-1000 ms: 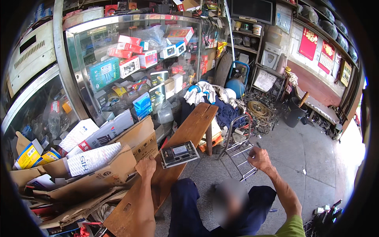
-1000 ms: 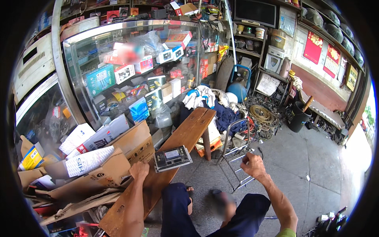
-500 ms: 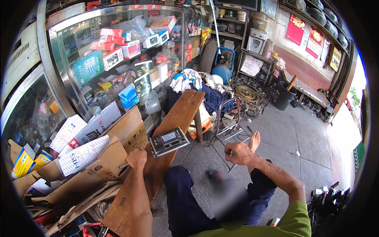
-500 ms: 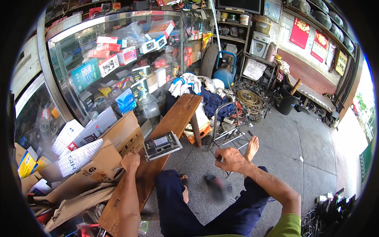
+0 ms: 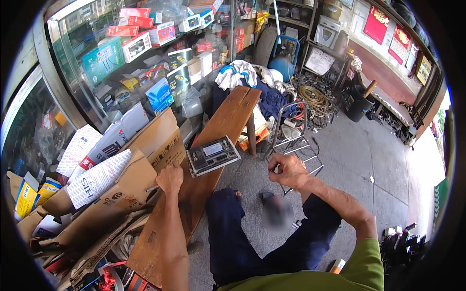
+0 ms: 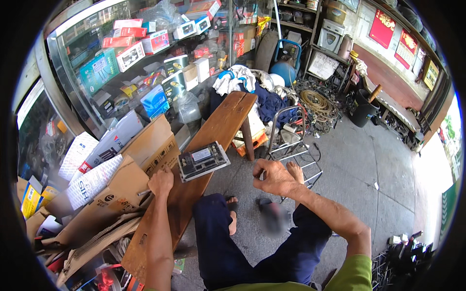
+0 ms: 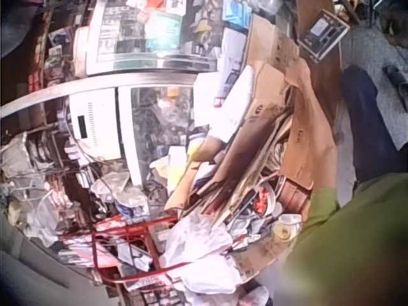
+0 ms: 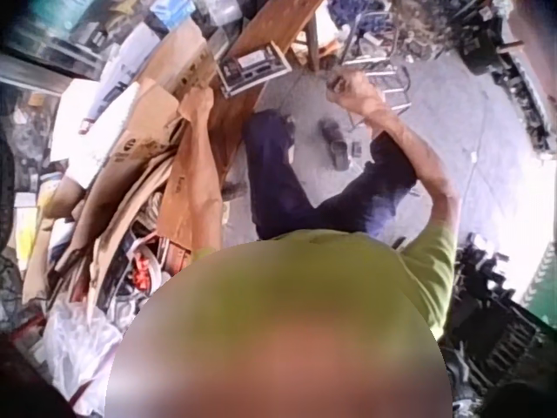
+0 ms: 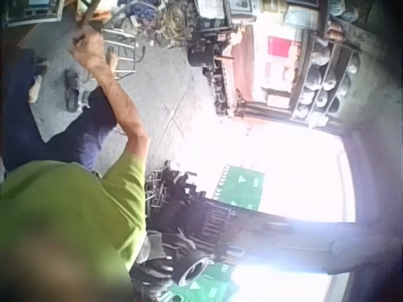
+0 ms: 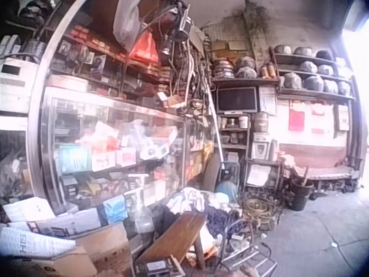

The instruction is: The person uses a T-handle hex wrench to tighten or loosen screws on a small electronic device placed on a wooden bench. The person repeatedly adjusts the device and applies torque with the tool throughout the clip.

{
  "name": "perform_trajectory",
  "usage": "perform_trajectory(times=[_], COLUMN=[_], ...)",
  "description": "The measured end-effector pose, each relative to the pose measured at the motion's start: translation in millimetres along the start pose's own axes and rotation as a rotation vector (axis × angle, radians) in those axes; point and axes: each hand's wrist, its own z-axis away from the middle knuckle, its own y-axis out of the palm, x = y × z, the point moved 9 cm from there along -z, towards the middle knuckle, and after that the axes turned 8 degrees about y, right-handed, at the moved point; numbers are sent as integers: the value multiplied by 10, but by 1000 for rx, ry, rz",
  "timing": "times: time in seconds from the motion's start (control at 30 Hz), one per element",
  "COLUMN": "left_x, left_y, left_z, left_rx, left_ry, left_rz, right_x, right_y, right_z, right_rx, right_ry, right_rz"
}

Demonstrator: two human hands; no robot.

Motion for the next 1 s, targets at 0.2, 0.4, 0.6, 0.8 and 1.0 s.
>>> perform_trajectory(times=[0.2, 0.4, 0.6, 0.8, 1.0], left_x=[-4, -3, -6, -36, -85], left_y=[-7, 5, 40, -13, -34], left_z=[5, 5, -5, -10, -14], left_rx=[27, 28, 49, -8, -31], left_ry=[-15, -2, 17, 50, 84], left_rz=[26, 30, 2, -38, -48], right_x=[-51, 174, 663, 585, 166], right_y=[35, 145, 91, 454, 650], right_z=[90, -113, -690, -1298, -1532], right_rx=[83, 128, 86, 258, 312], right_ry=[208, 104, -138, -22, 65], right_rz=[-295, -513, -289, -595, -849])
